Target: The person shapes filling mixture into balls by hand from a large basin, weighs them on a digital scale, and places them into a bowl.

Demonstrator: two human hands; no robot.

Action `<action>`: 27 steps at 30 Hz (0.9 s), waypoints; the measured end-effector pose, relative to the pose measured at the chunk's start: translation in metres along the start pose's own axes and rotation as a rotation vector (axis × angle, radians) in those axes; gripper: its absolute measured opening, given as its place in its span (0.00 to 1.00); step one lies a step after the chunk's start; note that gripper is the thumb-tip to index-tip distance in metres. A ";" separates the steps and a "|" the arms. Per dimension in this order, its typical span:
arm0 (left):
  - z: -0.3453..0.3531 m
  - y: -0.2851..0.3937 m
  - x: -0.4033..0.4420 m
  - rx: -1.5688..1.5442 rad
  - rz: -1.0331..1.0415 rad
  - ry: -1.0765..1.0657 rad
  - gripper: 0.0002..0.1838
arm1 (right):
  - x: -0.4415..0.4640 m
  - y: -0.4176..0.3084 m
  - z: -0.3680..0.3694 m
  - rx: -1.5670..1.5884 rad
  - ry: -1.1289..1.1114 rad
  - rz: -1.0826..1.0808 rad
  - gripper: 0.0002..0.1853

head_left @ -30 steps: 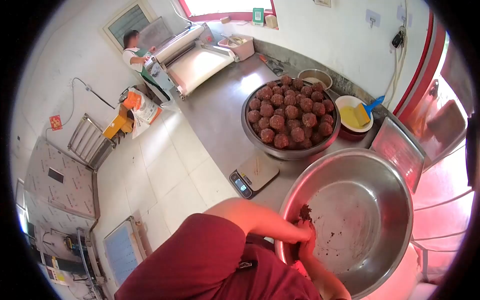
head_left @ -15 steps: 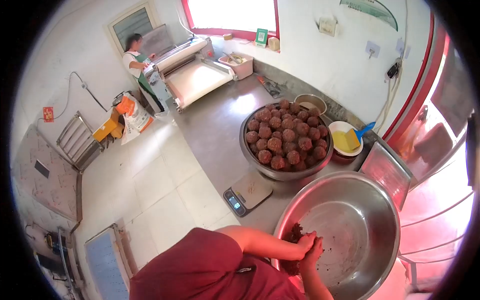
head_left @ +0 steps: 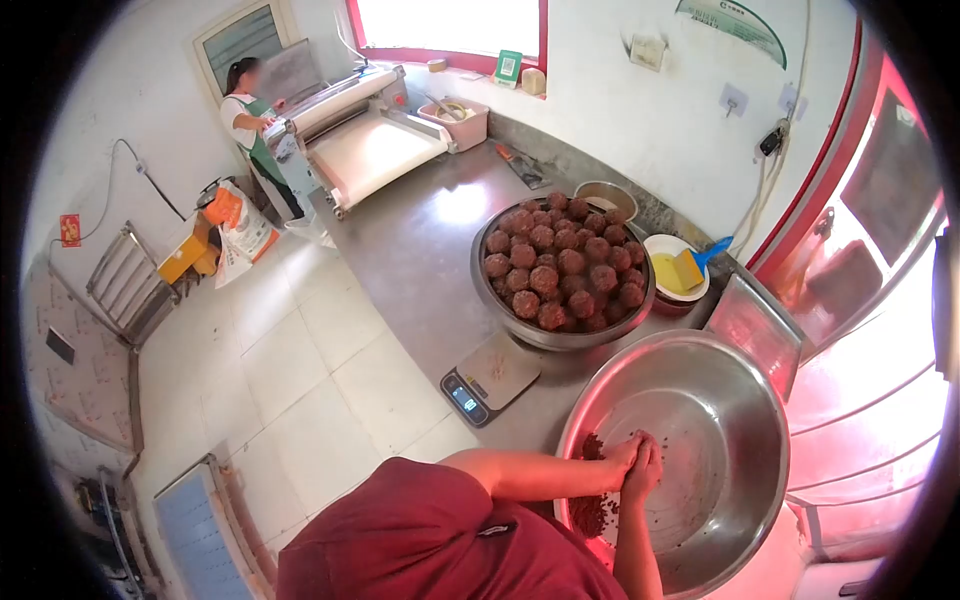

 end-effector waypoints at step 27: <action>0.052 0.014 0.004 0.362 0.135 -0.262 0.20 | 0.011 0.049 -0.028 0.163 0.190 -0.056 0.18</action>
Point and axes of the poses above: each hand's wrist, its own x-axis towards the middle knuckle, its own z-axis out of the palm, y = z × x, the point moved 10 cm from there along x, towards the middle knuckle, and after that the axes turned 8 degrees about -x, right-handed, at the moved point
